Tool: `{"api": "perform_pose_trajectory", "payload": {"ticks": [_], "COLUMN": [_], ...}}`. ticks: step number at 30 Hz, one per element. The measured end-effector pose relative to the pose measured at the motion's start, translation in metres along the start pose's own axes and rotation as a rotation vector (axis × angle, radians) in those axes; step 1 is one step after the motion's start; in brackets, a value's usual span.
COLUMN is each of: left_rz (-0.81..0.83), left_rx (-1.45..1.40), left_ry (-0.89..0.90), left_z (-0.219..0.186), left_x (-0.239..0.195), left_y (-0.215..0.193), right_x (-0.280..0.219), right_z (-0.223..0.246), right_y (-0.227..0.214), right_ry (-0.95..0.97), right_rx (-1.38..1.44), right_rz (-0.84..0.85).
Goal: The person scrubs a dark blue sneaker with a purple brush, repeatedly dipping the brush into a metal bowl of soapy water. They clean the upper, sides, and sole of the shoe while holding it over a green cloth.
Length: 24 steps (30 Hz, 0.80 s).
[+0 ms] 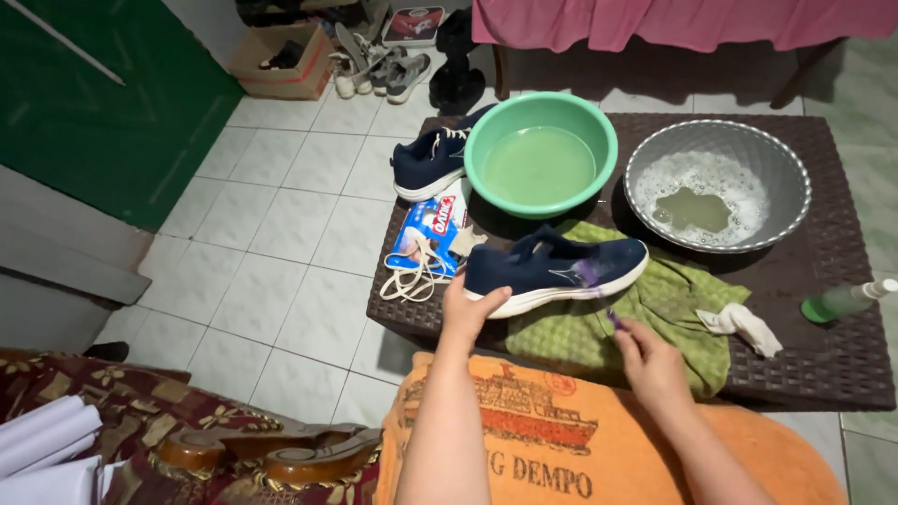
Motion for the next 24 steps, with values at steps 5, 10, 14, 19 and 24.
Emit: {"api": "perform_pose_trajectory", "payload": {"ticks": [5, 10, 14, 19, 24], "left_rz": [0.002, -0.018, -0.024, -0.001, 0.009], "left_rx": [-0.049, -0.088, -0.097, -0.094, -0.085], "left_ry": [0.006, -0.003, -0.022, 0.007, 0.037], "left_z": [-0.018, -0.023, -0.015, -0.011, -0.006], "left_x": [-0.002, -0.005, -0.004, -0.008, -0.006], "left_y": [0.003, 0.000, 0.000, -0.004, -0.008], "right_x": [0.048, 0.000, 0.002, 0.038, -0.006], "right_z": [-0.058, 0.004, 0.007, -0.054, -0.002], "right_y": [-0.047, -0.035, -0.021, -0.054, -0.004], "right_ry": [-0.008, 0.029, -0.015, 0.017, -0.006], "right_rx": [-0.108, -0.042, -0.124, -0.091, -0.004], "right_rz": [-0.084, -0.067, 0.003, -0.170, -0.062]}}
Point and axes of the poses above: each hand's wrist, its own x-axis towards the middle knuckle, its own y-axis out of the palm, z = x × y, the point moved 10 cm from there along x, towards the middle knuckle, and after that the axes turned 7 degrees about z, right-handed, at the moved point
